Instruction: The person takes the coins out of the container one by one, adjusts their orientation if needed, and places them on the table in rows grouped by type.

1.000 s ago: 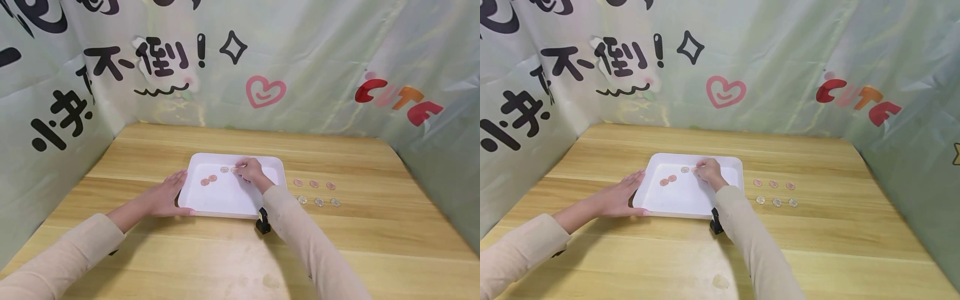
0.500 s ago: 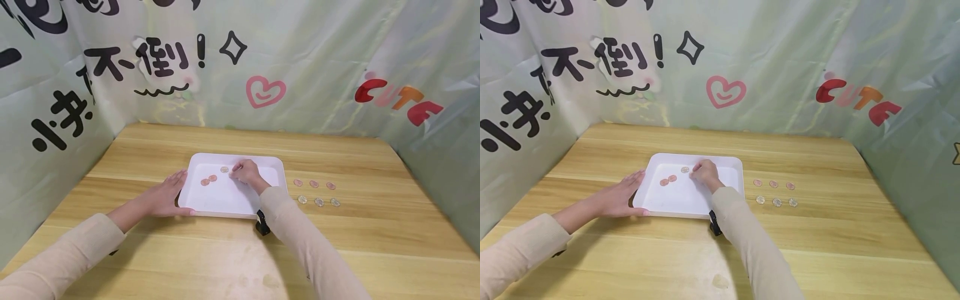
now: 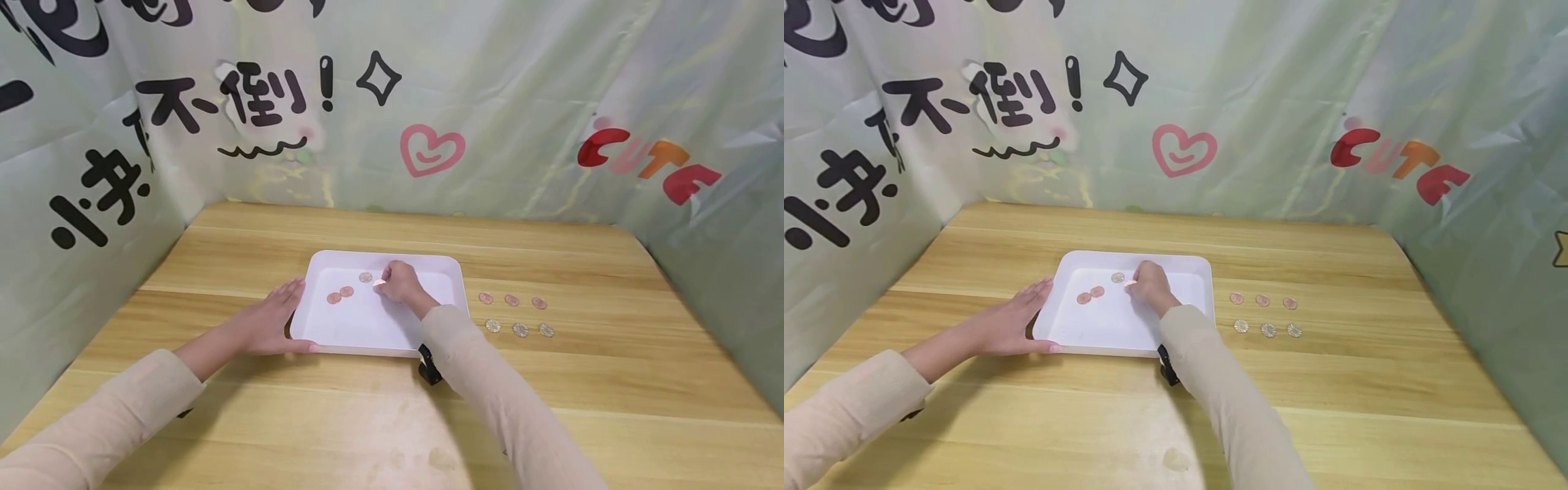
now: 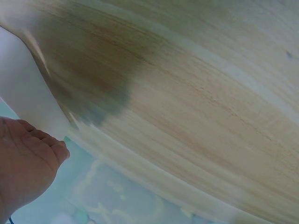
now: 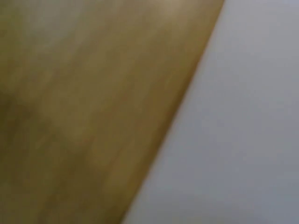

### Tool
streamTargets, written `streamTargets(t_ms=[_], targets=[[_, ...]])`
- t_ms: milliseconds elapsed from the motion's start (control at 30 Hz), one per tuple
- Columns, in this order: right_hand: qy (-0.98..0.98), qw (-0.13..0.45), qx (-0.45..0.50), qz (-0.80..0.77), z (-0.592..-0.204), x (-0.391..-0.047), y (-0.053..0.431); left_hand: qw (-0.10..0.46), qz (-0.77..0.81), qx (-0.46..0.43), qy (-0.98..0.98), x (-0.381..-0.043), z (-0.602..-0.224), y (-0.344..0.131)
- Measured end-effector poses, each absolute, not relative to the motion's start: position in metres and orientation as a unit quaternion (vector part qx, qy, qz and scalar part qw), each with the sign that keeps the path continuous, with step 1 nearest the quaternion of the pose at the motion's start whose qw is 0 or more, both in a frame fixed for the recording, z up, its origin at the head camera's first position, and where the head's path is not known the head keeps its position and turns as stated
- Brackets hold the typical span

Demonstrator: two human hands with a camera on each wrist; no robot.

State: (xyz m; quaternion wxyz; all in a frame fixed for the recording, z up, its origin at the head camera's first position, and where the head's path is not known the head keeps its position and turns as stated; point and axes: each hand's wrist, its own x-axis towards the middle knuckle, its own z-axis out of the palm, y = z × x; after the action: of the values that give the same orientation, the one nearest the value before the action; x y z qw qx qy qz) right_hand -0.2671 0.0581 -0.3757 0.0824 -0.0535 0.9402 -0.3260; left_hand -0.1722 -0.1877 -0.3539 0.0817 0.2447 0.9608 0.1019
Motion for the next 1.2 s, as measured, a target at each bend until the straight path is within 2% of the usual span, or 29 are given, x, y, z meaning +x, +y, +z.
streamTargets(t_ms=[300, 600, 1200], targets=[[0.894, 0.125, 0.000, -0.431, -0.367, -0.264, 0.068, 0.081, 0.104, 0.246, 0.960, -0.174, -0.355, -0.189], [0.854, 0.130, 0.045, -0.502, -0.345, -0.255, 0.092, 0.076, 0.107, 0.250, 0.959, -0.175, -0.358, -0.190], [0.787, 0.164, 0.030, -0.594, -0.332, -0.231, 0.155, 0.075, 0.109, 0.245, 0.960, -0.174, -0.356, -0.190]])
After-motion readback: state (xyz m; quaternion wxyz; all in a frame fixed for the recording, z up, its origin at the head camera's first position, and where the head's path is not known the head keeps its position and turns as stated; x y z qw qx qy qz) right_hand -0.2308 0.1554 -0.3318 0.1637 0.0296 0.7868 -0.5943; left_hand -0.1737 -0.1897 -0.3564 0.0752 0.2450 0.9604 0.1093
